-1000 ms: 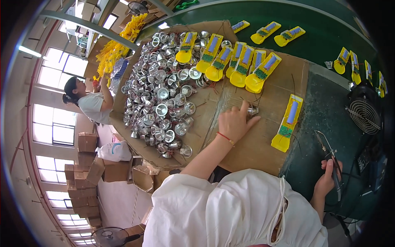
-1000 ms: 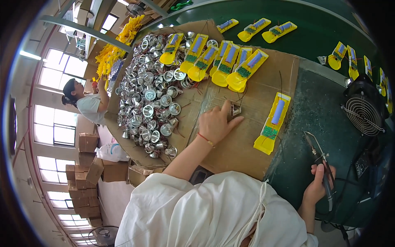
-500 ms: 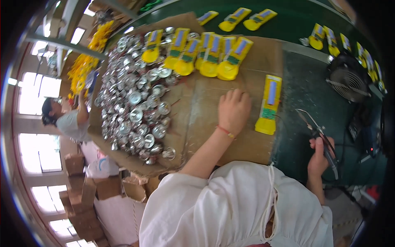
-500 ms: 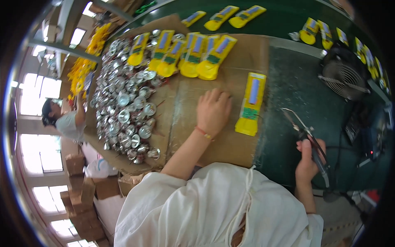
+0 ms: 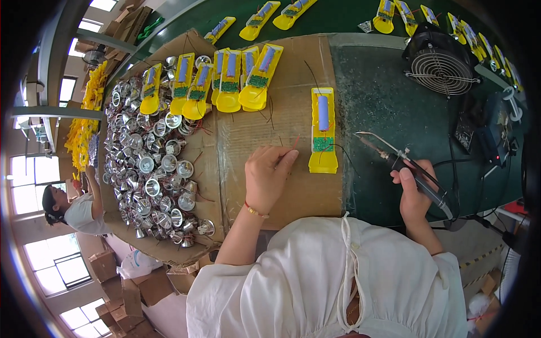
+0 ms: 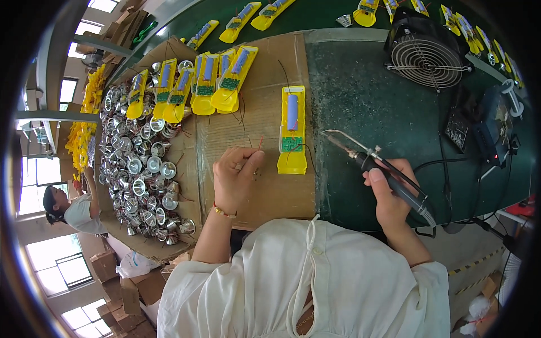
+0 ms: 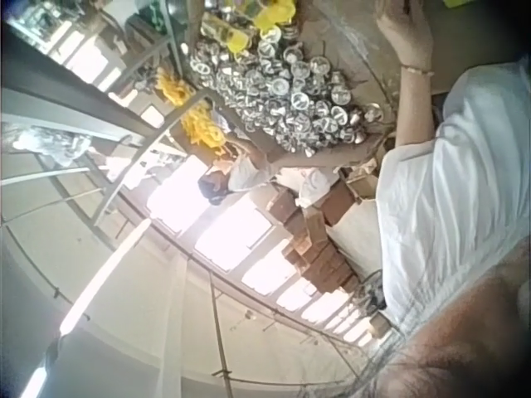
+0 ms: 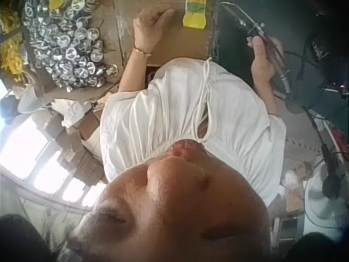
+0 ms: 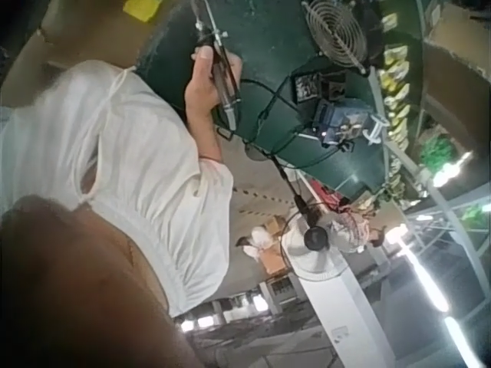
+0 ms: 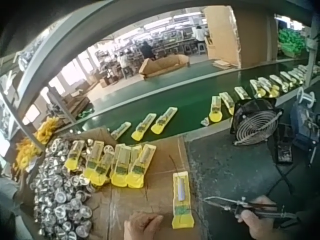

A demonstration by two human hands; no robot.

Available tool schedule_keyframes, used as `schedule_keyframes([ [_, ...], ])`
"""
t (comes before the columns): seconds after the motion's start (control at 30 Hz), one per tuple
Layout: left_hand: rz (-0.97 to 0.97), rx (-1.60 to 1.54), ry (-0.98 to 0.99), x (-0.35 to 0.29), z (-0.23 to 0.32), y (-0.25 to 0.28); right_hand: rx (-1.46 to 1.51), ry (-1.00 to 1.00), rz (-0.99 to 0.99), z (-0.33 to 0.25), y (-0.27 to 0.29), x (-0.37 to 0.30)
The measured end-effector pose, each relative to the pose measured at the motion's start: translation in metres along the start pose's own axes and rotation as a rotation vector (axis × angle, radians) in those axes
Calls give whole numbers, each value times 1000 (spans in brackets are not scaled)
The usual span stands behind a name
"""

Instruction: Assembling and soldering internal electronic components for yellow flashlight housings on a factory assembly line.

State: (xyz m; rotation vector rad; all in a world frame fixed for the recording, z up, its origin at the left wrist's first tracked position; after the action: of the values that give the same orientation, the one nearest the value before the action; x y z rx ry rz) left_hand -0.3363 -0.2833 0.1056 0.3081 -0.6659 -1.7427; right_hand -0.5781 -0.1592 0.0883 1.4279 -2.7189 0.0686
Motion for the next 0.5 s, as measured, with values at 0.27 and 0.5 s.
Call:
schedule_keyframes([
  [0.27,-114,-140,-20,-1,12,-22,-185,197,-225,-5,-25,1],
  [0.5,-129,-174,-5,-3,10,-23,-207,91,-216,-6,-30,-2],
])
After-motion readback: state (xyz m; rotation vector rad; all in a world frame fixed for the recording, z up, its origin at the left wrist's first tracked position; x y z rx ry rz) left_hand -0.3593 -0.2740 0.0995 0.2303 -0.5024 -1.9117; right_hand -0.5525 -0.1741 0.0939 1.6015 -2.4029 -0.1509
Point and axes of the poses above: each hand's wrist, its own x-axis towards the middle knuckle, its own y-axis out of the back of the hand, z = x × y, the point moved 1 cm from there along x, towards the middle knuckle, and after that the axes turned 6 degrees about -x, right-handed, at the moved point
